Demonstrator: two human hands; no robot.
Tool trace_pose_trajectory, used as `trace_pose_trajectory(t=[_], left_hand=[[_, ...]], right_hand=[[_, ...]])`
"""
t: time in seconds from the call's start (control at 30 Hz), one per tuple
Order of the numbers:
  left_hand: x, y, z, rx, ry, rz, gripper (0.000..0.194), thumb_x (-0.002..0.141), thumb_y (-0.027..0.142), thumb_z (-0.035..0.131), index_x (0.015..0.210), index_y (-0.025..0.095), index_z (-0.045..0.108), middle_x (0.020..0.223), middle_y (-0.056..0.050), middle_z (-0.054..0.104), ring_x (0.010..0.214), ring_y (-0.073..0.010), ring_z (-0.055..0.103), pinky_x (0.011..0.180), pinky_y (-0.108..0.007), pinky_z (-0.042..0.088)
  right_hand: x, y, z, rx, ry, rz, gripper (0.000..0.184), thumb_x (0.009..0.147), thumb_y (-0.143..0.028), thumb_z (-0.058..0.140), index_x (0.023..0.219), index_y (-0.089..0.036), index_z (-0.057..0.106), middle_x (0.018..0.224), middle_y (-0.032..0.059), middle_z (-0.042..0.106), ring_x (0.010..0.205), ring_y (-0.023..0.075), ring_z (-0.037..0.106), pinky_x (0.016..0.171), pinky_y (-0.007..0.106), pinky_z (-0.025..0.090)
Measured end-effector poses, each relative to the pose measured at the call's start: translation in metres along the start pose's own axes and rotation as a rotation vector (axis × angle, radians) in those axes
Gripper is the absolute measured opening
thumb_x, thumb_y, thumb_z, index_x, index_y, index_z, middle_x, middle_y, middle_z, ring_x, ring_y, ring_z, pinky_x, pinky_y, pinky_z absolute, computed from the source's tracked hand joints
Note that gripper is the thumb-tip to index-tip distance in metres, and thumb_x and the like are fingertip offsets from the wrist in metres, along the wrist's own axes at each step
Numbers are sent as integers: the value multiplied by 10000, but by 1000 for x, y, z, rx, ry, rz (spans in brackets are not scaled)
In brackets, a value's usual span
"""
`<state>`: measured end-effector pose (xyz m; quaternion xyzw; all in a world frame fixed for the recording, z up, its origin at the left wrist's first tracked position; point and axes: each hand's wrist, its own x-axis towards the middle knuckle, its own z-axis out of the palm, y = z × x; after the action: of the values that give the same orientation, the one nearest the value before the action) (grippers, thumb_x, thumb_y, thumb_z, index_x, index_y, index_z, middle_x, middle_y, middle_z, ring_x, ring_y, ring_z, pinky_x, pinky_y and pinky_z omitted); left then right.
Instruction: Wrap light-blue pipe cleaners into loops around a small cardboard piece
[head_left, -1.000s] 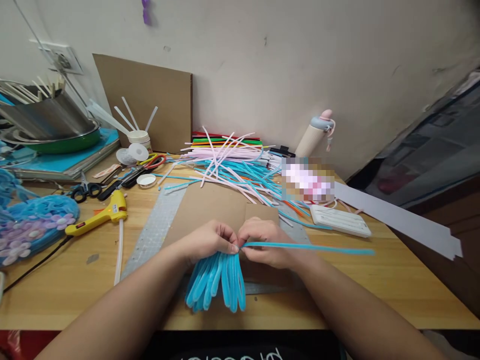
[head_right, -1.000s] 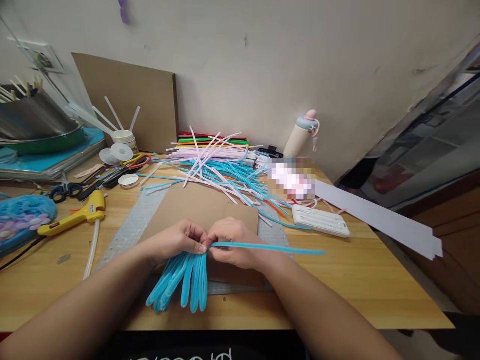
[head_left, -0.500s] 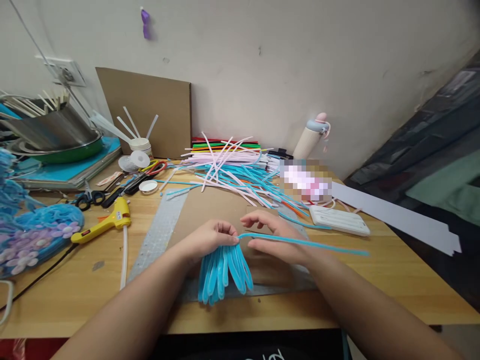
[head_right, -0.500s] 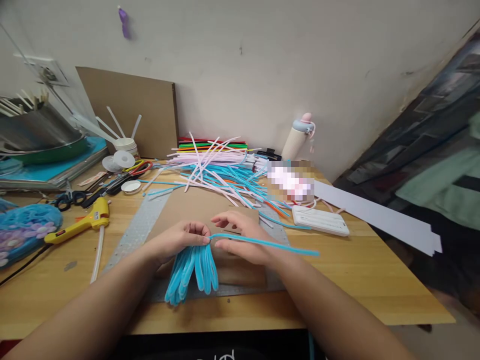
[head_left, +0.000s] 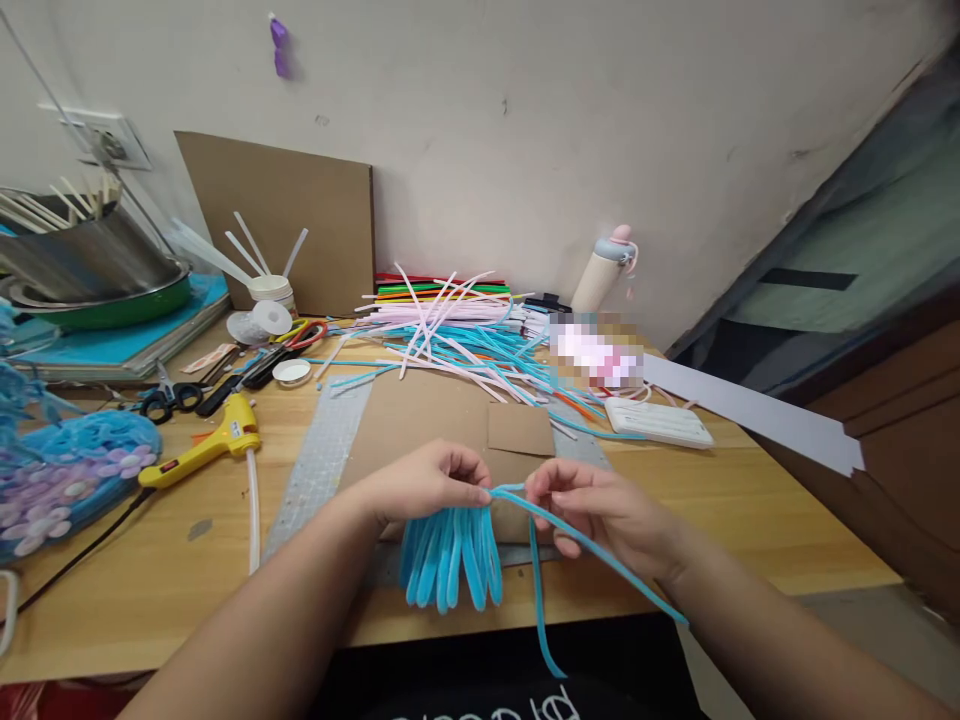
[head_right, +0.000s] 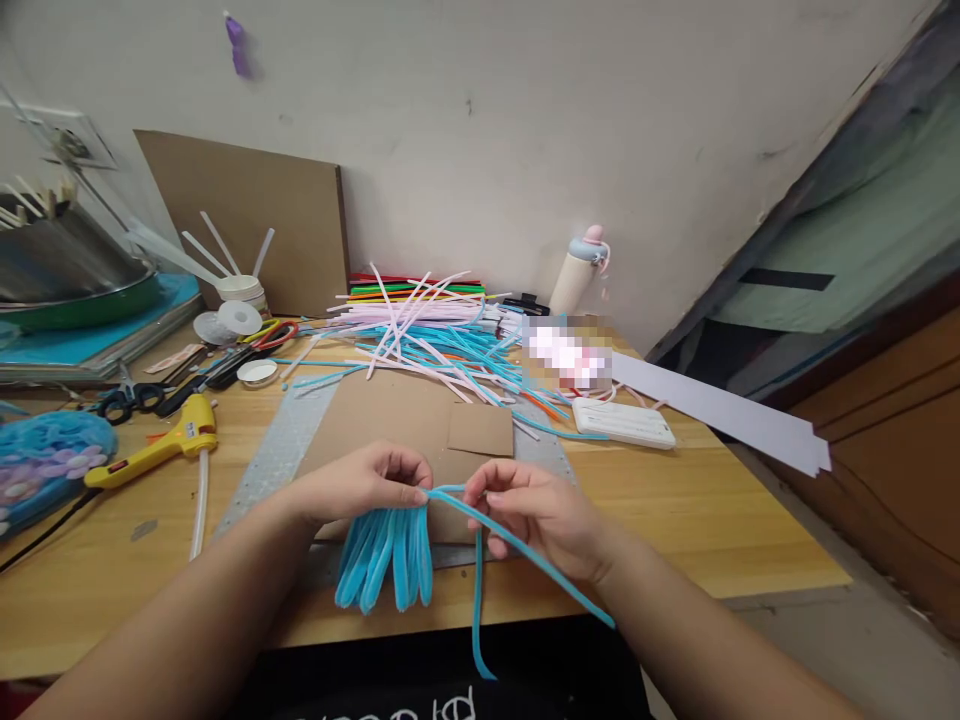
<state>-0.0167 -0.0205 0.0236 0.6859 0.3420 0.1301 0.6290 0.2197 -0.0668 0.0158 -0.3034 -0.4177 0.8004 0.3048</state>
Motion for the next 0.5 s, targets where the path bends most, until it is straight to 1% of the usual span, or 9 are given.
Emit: trace_pose_trajectory(t=[0.07,0.13,0.17,0.23,0.3,0.37,0.4,0.43,0.5], left_hand=[[-2,0,0,-7,-10,17,211,711,335,601,768,134,570,637,31,490,571,-88,411,535,-207,325],[-4,2,-1,-23,-31,21,205,713,323,603,774,131,570,648,26,501,576,-88,423,539,-208,334],[-5,3,-1,-28,-49,23,201,714,317,604,778,129,572,653,23,507,577,-88,428,541,-208,336],[-8,6,-2,-24,-95,39,198,716,311,608,783,126,582,656,21,513,578,-86,428,543,-208,336],[-10,8,-2,-6,-141,72,197,713,312,615,778,128,597,650,23,511,584,-85,422,555,-209,338],[-12,11,-3,21,-181,97,187,709,309,620,767,132,608,652,21,511,600,-89,423,578,-213,349],[-12,12,-3,36,-194,104,179,709,305,620,762,134,610,657,19,512,610,-91,426,590,-216,356],[-13,12,-2,52,-207,106,171,711,300,617,761,136,612,664,16,514,618,-94,429,600,-219,362],[-13,13,-2,82,-232,105,165,714,294,613,762,136,612,672,9,515,623,-98,430,609,-225,370]], right_hand=[[-1,14,11,111,-10,136,211,864,-260,476,983,-132,594,949,103,610,769,138,615,508,174,471],[-6,27,25,187,-79,261,329,883,-354,429,1079,-120,551,1030,146,586,840,176,614,563,212,487],[-9,33,31,218,-86,270,360,885,-381,421,1132,-138,518,1043,143,579,819,166,613,573,212,479],[-18,43,41,267,-15,209,369,880,-385,436,1205,-212,453,993,89,578,659,99,583,516,182,431],[-30,45,44,273,163,106,369,853,-342,498,1212,-290,428,926,27,561,526,49,491,456,170,372],[-44,34,41,231,415,-19,395,808,-288,567,1179,-338,441,921,3,541,540,56,458,466,189,372],[-51,24,37,196,540,-91,396,792,-273,586,1161,-337,459,928,10,536,600,79,476,499,209,394],[-59,11,32,175,632,-147,372,780,-288,591,1136,-328,489,899,19,535,578,87,452,480,226,385],[-74,-21,22,138,766,-239,306,761,-283,589,1065,-301,561,737,15,496,494,77,372,406,229,301]])
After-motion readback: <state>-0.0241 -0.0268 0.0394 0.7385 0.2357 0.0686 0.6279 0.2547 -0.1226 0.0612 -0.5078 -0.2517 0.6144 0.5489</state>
